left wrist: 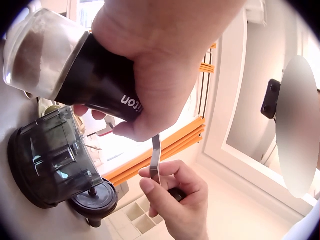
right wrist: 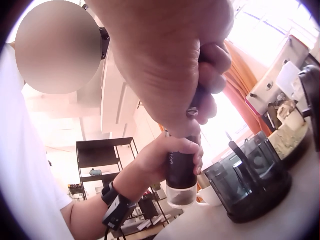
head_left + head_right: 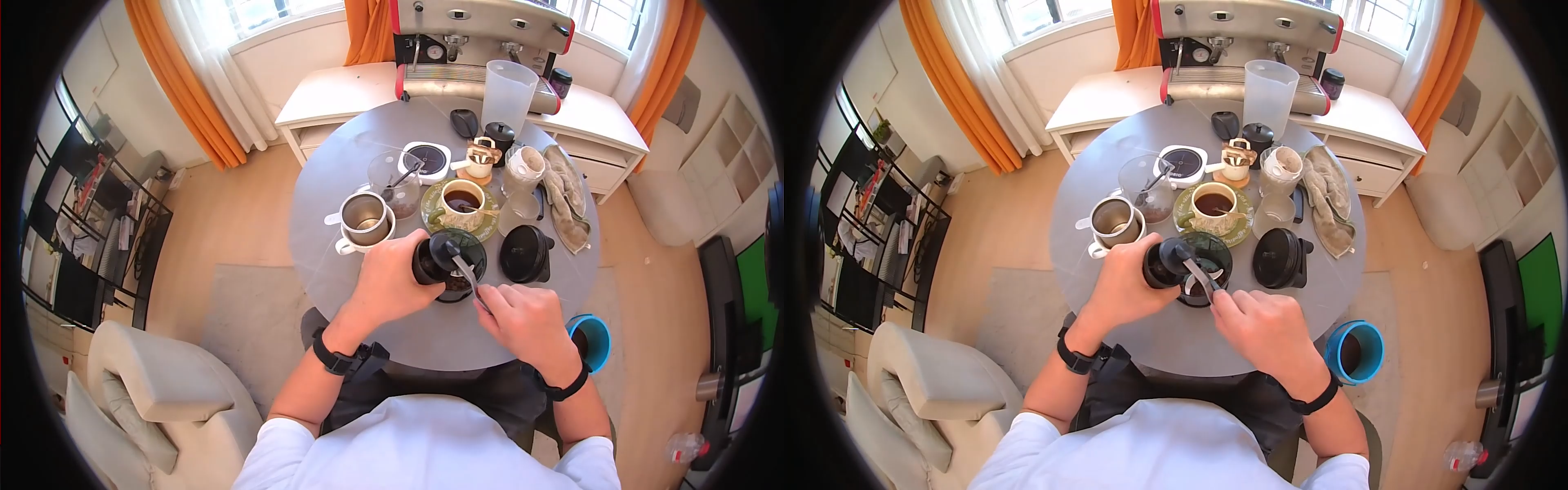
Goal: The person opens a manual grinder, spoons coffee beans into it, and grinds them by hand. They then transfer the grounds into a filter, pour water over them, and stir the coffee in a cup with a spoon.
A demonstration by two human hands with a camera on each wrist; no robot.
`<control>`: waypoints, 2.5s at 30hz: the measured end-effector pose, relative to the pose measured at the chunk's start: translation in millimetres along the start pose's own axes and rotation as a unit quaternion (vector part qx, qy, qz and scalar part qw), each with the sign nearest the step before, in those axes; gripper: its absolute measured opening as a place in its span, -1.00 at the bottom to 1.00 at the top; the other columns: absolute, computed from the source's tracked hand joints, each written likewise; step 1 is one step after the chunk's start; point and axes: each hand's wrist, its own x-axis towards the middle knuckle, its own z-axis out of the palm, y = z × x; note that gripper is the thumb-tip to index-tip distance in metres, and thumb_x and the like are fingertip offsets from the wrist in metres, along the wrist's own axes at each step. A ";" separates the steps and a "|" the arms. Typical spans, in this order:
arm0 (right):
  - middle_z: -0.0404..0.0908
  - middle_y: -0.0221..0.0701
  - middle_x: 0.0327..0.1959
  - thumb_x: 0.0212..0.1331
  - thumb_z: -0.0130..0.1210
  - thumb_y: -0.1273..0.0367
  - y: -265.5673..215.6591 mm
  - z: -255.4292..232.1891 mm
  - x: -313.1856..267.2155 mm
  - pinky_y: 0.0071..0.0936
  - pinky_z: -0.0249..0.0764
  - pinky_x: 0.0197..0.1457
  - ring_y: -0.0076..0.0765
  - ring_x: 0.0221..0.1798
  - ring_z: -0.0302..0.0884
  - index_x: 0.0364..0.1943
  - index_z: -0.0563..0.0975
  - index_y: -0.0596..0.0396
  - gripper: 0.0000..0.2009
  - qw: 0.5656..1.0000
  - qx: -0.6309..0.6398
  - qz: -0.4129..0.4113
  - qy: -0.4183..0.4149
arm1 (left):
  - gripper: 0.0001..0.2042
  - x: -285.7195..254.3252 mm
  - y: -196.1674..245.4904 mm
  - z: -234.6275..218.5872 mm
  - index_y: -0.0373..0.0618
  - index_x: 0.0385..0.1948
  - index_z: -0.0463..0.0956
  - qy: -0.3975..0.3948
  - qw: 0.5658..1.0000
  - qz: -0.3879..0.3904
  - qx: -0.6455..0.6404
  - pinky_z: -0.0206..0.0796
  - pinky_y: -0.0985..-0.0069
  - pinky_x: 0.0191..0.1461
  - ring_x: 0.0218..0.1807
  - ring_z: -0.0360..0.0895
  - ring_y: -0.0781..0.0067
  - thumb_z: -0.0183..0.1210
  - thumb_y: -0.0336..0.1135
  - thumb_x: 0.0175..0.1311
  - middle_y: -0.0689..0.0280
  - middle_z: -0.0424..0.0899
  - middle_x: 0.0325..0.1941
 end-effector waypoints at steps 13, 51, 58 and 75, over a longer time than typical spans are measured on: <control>0.42 -0.52 -0.60 0.13 0.34 0.39 -4.9 -2.0 0.7 -0.45 0.42 -0.54 -0.46 -0.58 0.51 -0.20 0.60 0.02 -0.82 0.998 -0.036 -0.059 0.009 | -0.72 5.0 7.9 -6.4 -0.24 -0.33 0.60 -0.023 0.996 -0.004 -0.082 0.50 0.37 -0.25 -0.43 0.68 0.22 0.47 -0.42 -0.09 0.12 0.70 -0.48; 0.61 -0.09 -0.46 0.35 0.20 0.23 30.2 -39.3 49.0 0.00 0.58 -0.26 0.18 -0.28 0.69 -0.20 0.45 0.16 -0.73 0.956 0.133 0.045 -0.259 | -0.69 -11.1 41.9 -45.9 -0.09 -0.34 0.62 0.098 0.986 0.100 0.093 0.50 0.24 -0.32 -0.43 0.67 0.00 0.50 -0.37 -0.18 0.18 0.68 -0.47; 0.54 -0.33 -0.43 0.29 0.30 0.23 -43.4 -73.6 82.8 -0.22 0.55 -0.38 -0.10 -0.40 0.63 -0.22 0.51 0.03 -0.77 0.945 0.271 -0.159 -0.090 | -0.69 -17.4 16.3 -9.1 -0.05 -0.29 0.59 -0.050 0.977 0.179 0.108 0.52 0.20 -0.24 -0.33 0.70 -0.01 0.43 -0.34 -0.15 0.20 0.67 -0.43; 0.55 -0.19 -0.49 0.27 0.23 0.28 13.3 -75.8 100.0 -0.07 0.56 -0.36 0.08 -0.39 0.65 -0.23 0.46 0.07 -0.78 0.991 0.131 -0.013 0.010 | -0.70 -30.9 54.4 -14.8 -0.06 -0.33 0.64 -0.094 0.968 0.224 0.054 0.55 0.27 -0.23 -0.30 0.75 0.10 0.49 -0.33 -0.16 0.19 0.75 -0.35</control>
